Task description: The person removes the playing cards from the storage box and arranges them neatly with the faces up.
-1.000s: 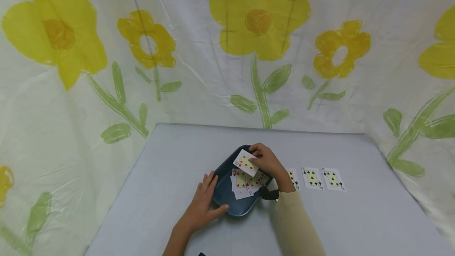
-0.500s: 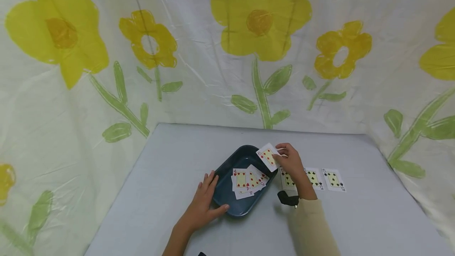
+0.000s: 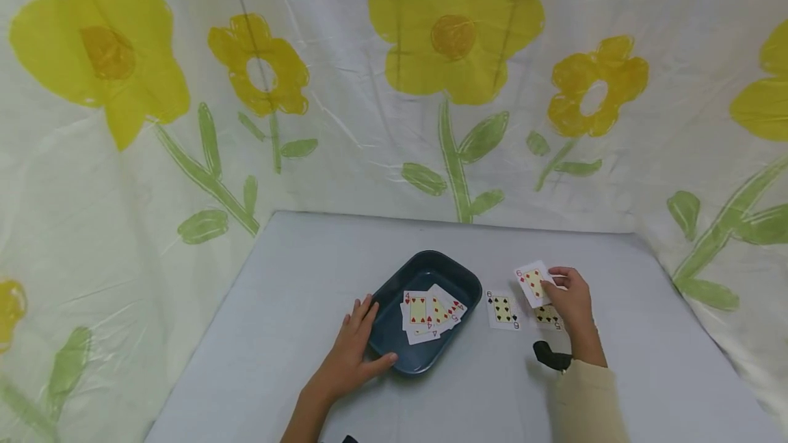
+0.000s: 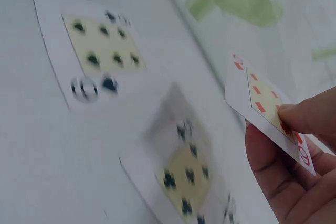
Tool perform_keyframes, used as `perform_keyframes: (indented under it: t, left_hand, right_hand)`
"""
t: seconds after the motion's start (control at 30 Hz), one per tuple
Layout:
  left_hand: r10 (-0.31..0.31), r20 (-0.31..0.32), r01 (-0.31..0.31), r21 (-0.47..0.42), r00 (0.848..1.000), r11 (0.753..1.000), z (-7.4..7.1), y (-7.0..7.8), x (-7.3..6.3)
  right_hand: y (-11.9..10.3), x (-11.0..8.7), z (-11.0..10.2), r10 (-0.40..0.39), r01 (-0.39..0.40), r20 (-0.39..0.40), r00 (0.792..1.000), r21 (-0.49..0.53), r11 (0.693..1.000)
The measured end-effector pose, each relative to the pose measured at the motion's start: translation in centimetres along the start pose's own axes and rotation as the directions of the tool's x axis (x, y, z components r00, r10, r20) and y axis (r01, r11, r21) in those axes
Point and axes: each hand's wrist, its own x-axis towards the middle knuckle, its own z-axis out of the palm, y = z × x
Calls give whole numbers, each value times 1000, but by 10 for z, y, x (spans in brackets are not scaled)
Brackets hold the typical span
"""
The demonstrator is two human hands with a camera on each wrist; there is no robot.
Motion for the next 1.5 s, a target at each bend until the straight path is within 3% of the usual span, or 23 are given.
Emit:
perform_keyframes:
  t: [0.17,0.37,0.63,0.87,1.0,1.23,1.4,1.5]
  left_hand:
    - [-3,1,3,-11,1000,1000,1,1,0]
    - [-4,15,5,-12,1000,1000,4,2,0]
    - [-10,-2,10,3,1000,1000,1,0,2]
    - [0,-9,0,-5,1000,1000,1,0,2]
    - [-5,-4,5,-7,1000,1000,1,1,1]
    - [-16,-5,15,-1,1000,1000,0,1,1]
    - [-16,2,16,6,1000,1000,0,0,1]
    - [-17,3,17,2,1000,1000,0,-1,1]
  right_hand:
    - [25,4,-30,72,-72,-73,995,-1,997]
    - [48,9,-71,163,-171,-161,973,-36,985]
    - [66,12,-101,135,-164,-204,970,-134,977]
    - [72,8,-106,148,-198,-255,955,-184,963]
    - [73,8,-106,99,-183,-315,944,-248,951]
    - [82,11,-101,18,-151,-313,950,-406,901]
    - [82,9,-95,-16,-139,-346,938,-418,898]
    - [80,7,-94,-9,-148,-337,942,-437,887]
